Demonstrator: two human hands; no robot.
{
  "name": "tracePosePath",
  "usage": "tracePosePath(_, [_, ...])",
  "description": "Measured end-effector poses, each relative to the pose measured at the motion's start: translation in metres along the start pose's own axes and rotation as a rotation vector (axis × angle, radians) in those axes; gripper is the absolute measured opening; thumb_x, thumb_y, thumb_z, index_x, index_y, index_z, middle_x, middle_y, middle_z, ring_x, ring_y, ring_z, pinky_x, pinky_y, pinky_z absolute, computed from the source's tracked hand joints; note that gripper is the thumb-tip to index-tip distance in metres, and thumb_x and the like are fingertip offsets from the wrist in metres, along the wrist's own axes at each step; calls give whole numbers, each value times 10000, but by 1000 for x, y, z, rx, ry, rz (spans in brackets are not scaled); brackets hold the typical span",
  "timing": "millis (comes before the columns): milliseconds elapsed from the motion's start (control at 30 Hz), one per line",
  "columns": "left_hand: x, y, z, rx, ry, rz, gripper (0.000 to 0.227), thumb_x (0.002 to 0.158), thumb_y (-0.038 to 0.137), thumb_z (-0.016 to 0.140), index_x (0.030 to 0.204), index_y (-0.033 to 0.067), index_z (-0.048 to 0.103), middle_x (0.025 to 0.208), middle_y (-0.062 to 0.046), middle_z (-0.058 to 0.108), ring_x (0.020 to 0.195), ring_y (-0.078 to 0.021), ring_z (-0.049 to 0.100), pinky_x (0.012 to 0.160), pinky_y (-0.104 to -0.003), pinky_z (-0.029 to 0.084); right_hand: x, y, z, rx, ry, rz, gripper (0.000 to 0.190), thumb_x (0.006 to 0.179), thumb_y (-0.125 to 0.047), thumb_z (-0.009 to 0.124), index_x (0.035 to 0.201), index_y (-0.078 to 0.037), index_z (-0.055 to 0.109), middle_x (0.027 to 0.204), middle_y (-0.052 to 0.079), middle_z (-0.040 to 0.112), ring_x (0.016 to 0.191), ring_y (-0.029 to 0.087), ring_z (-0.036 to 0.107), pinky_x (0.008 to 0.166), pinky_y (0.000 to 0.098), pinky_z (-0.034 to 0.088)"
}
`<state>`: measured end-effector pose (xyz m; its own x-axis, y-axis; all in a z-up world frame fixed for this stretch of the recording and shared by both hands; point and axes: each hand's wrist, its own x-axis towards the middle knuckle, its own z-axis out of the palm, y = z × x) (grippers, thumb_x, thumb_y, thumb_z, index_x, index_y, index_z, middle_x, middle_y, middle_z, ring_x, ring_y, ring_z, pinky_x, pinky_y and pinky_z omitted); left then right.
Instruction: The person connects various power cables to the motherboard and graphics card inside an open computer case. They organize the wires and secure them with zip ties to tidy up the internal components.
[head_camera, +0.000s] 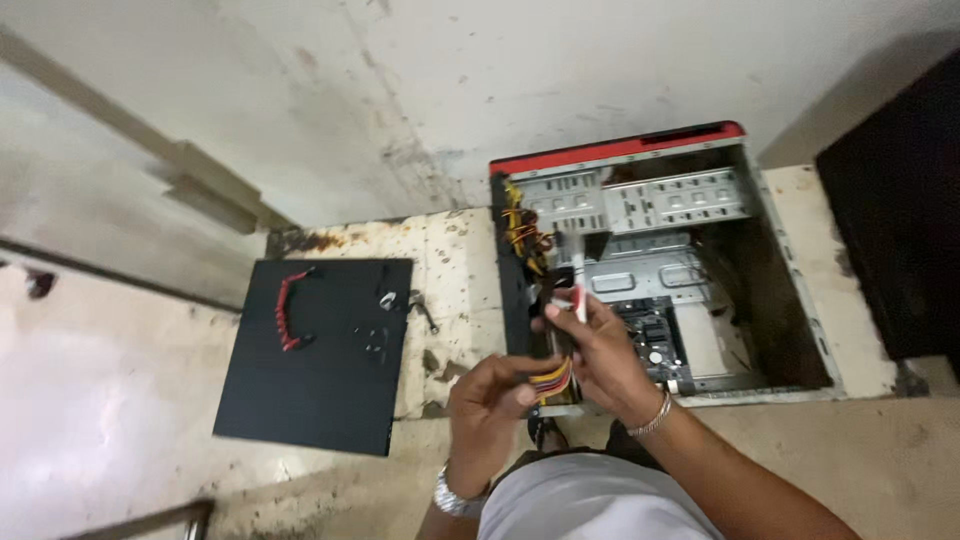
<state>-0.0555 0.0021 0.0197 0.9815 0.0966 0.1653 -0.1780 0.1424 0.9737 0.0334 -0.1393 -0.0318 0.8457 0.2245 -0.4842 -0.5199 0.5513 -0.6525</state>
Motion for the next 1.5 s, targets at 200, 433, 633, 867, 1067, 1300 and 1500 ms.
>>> tracePosePath(200, [0, -45, 20, -538, 234, 232, 709, 840, 335, 654, 1363, -125, 525, 1397, -309, 592, 1310, -403, 585, 1147, -486, 473, 4, 5, 20, 10, -62, -133, 201, 909, -106, 718, 1069, -77, 599, 1126, 138, 777, 411, 24, 309, 363, 180, 210])
tracePosePath(433, [-5, -77, 2, -457, 89, -251, 955, 613, -109, 537, 1554, 16, 438, 1588, -159, 490, 1514, -276, 435, 1121, -352, 511, 9, 32, -2, -274, 62, -365, 271, 961, -156, 718, 1162, -111, 542, 1180, 157, 754, 924, 173, 721, 793, 289, 604])
tracePosePath(633, [-1, -69, 9, -419, 125, -495, 448, 968, 193, 719, 1379, 33, 638, 552, -34, 564, 404, -73, 490, 371, -195, 375, 2, 31, -29, -621, 93, -542, 303, 1057, -148, 699, 1265, -59, 497, 975, 54, 636, 1081, 178, 705, 850, 266, 516])
tracePosePath(867, [6, -44, -20, -427, 11, -529, 386, 881, -87, 612, 1242, 30, 681, 810, -67, 618, 527, -82, 480, 498, -213, 415, -63, 25, -50, -1326, -69, -880, 364, 1099, -52, 540, 1418, 4, 705, 998, 140, 687, 830, 182, 545, 741, 327, 425])
tracePosePath(1067, [3, -64, -16, -583, -33, -410, 584, 858, -73, 572, 1435, 15, 601, 727, -6, 550, 552, -53, 421, 514, -199, 356, -39, 31, -92, -1325, -50, -922, 360, 1127, -72, 547, 1461, -76, 682, 872, 61, 502, 720, 111, 364, 656, 317, 343])
tracePosePath(1300, [8, -35, -23, -507, 26, -488, 568, 882, -57, 575, 1449, -16, 577, 611, 35, 452, 488, -63, 316, 459, -238, 289, -17, 29, -107, -1277, 18, -825, 387, 1156, -16, 601, 1533, 16, 687, 838, 45, 570, 757, 106, 393, 651, 336, 380])
tracePosePath(1500, [6, -6, -38, -159, -48, -425, 367, 1059, 225, 568, 1361, 32, 651, 626, 52, 422, 536, -81, 359, 516, -277, 322, -72, 31, -77, -1400, 159, -898, 495, 1264, -160, 586, 1708, 37, 681, 1049, 262, 708, 802, 208, 461, 687, 383, 410])
